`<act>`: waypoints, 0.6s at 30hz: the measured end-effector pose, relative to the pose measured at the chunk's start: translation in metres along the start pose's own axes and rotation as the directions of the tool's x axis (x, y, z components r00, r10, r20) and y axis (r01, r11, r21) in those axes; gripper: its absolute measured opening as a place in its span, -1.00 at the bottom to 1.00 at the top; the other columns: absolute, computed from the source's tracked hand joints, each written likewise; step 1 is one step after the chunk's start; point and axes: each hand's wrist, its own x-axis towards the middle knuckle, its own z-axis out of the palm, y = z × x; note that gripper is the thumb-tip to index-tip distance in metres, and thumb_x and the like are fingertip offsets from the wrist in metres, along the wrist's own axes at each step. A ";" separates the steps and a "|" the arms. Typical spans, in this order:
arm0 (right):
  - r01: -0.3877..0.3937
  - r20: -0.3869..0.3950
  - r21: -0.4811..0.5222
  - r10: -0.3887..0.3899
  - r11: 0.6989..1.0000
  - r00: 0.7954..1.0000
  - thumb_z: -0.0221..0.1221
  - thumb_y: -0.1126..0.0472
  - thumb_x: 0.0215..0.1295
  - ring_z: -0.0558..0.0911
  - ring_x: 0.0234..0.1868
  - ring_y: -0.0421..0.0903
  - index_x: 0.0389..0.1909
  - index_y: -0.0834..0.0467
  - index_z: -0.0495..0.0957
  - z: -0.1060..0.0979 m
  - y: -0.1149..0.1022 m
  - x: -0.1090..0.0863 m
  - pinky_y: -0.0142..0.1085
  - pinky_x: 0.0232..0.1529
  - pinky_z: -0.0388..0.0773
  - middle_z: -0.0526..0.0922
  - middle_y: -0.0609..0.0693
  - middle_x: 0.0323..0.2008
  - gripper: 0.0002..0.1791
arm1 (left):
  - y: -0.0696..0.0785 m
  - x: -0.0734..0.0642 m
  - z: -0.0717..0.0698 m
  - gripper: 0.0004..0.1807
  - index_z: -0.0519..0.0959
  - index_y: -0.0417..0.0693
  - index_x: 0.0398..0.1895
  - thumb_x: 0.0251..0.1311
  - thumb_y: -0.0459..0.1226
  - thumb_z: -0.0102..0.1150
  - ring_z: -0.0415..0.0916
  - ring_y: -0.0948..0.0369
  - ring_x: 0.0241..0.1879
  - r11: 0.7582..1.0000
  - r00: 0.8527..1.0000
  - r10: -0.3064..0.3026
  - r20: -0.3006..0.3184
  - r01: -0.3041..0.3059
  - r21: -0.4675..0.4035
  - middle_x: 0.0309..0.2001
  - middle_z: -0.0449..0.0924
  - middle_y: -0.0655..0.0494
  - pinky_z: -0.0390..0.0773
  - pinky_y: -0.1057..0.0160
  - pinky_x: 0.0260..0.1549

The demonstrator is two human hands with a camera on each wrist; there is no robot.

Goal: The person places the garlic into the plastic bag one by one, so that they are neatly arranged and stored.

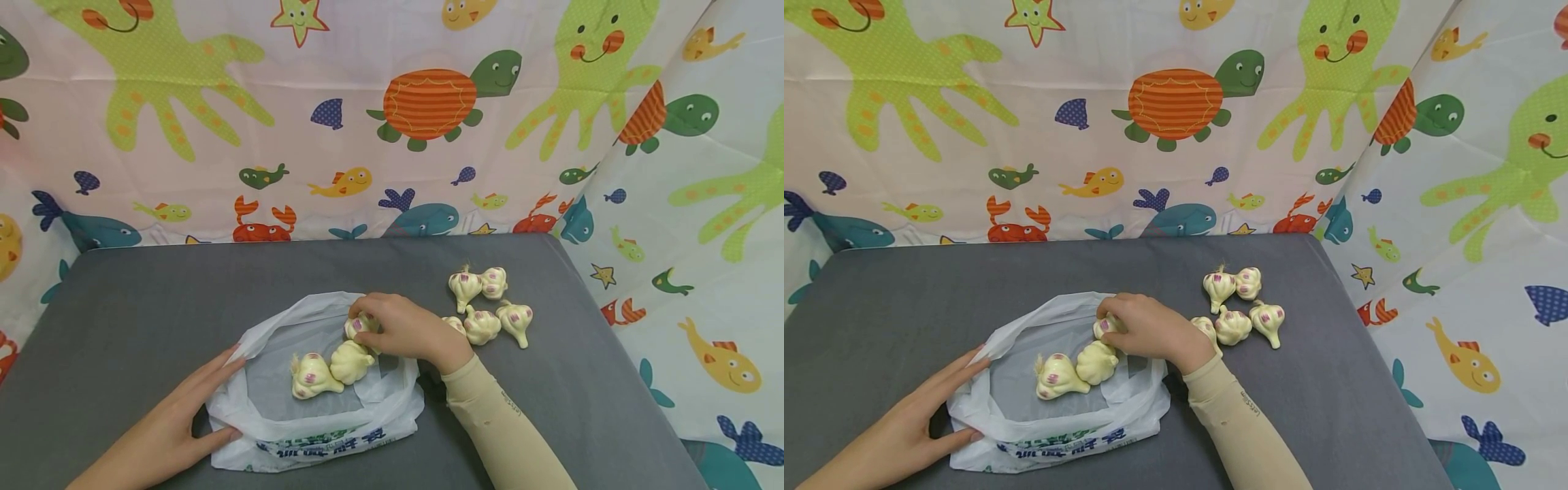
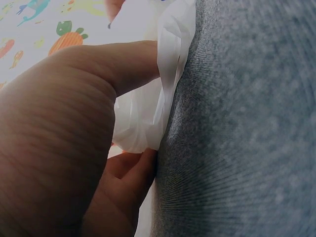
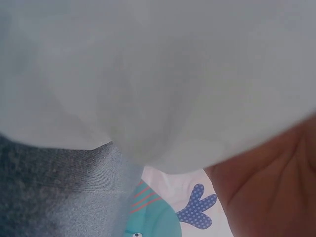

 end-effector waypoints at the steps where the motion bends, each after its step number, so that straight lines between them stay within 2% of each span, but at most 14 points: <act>1: 0.000 0.001 -0.001 0.000 1.000 1.000 0.39 0.14 0.53 0.63 -0.06 -0.18 0.21 0.09 0.67 0.000 0.000 0.000 -0.21 0.01 0.64 0.71 -0.08 0.06 -0.68 | 0.000 0.000 0.000 0.14 0.23 0.30 0.74 0.13 0.09 0.68 0.12 0.39 0.55 1.000 1.000 0.000 0.001 0.000 0.004 0.73 0.12 0.13 -0.05 0.72 0.25; 11: -0.004 0.013 -0.007 0.004 1.000 1.000 0.39 0.13 0.53 0.63 -0.06 -0.18 0.22 0.09 0.67 0.000 0.001 0.000 -0.21 0.02 0.64 0.71 -0.08 0.07 -0.67 | 0.001 0.000 0.000 0.17 0.23 0.25 0.75 0.09 -0.02 0.73 0.02 0.51 0.57 1.000 1.000 0.026 -0.010 -0.026 -0.015 0.73 0.10 0.11 -0.06 0.74 0.26; 18: -0.006 0.010 -0.011 0.006 1.000 1.000 0.38 0.15 0.53 0.62 -0.06 -0.18 0.19 0.08 0.68 0.001 0.001 0.001 -0.21 0.04 0.61 0.71 -0.09 0.06 -0.70 | 0.001 0.000 -0.002 0.14 0.23 0.34 0.74 0.13 0.18 0.64 0.30 0.10 0.51 0.998 0.999 -0.042 0.027 0.041 0.048 0.72 0.13 0.15 0.02 0.61 0.26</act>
